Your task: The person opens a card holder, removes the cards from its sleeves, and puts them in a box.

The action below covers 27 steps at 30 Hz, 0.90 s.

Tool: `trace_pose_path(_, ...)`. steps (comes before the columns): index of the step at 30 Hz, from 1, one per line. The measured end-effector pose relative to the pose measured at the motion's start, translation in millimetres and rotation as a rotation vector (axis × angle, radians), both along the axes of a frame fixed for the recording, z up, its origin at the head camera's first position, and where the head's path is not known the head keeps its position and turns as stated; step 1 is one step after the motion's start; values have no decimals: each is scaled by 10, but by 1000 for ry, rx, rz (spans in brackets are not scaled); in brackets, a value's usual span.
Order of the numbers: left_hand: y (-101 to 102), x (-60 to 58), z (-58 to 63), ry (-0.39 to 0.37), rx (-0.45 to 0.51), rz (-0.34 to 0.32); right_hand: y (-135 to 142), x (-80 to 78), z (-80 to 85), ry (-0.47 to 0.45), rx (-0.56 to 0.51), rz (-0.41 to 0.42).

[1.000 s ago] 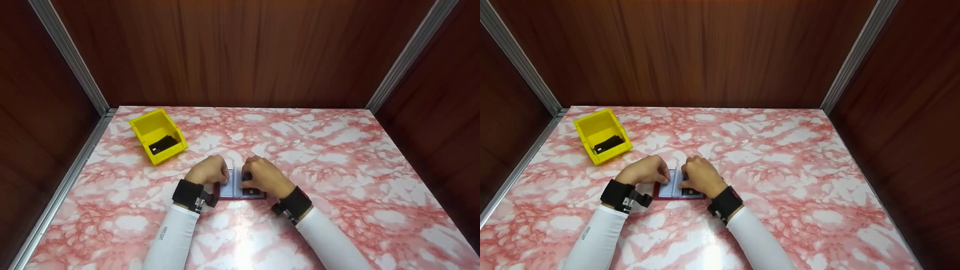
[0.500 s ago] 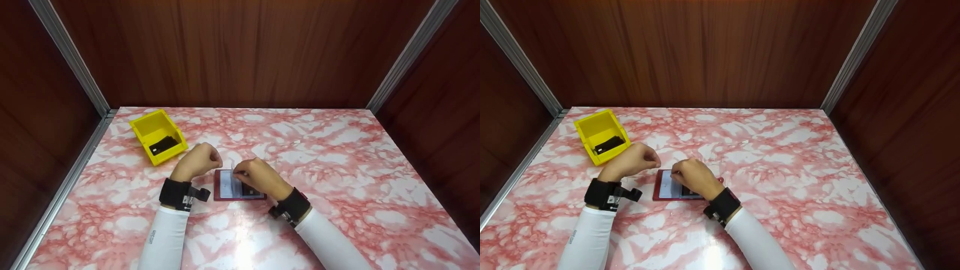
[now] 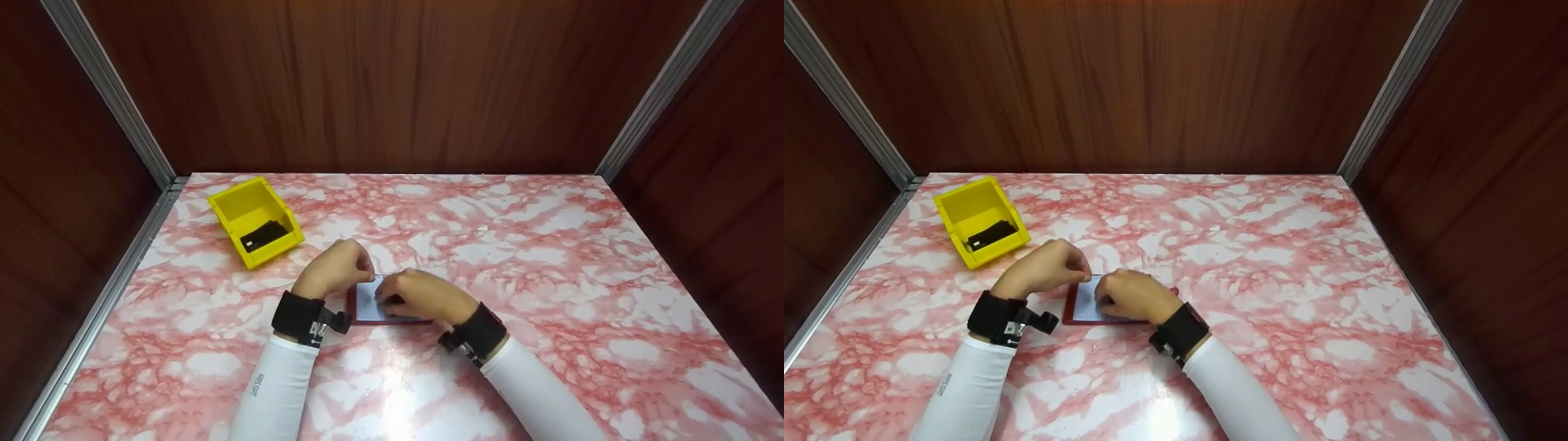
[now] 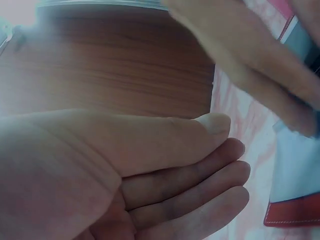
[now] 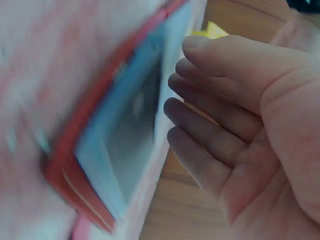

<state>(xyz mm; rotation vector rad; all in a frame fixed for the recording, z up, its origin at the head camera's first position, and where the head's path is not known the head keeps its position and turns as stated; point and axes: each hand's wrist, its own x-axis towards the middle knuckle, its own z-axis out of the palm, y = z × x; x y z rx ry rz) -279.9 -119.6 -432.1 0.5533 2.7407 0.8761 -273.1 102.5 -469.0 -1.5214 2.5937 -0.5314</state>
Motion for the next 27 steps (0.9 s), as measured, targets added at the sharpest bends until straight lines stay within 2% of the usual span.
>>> trace_pose_path(3,60,8,-31,3,4,-4,106,-58,104,21,-6,-35)
trace_pose_path(7,147,16,-95,-28,23,-4,257,-113,214,3,0,-183)
trace_pose_path(10,203,17,-151,-86,44,-2,318,-140,244,-38,17,-283)
trace_pose_path(13,232,18,-204,-161,58,9,330,-154,234,-88,53,-342)
trace_pose_path(19,257,24,-285,-253,80,62,299,-141,181,-135,105,-392)
trace_pose_path(27,331,4,-349,-369,191,134,316,-132,103,-151,108,-415)
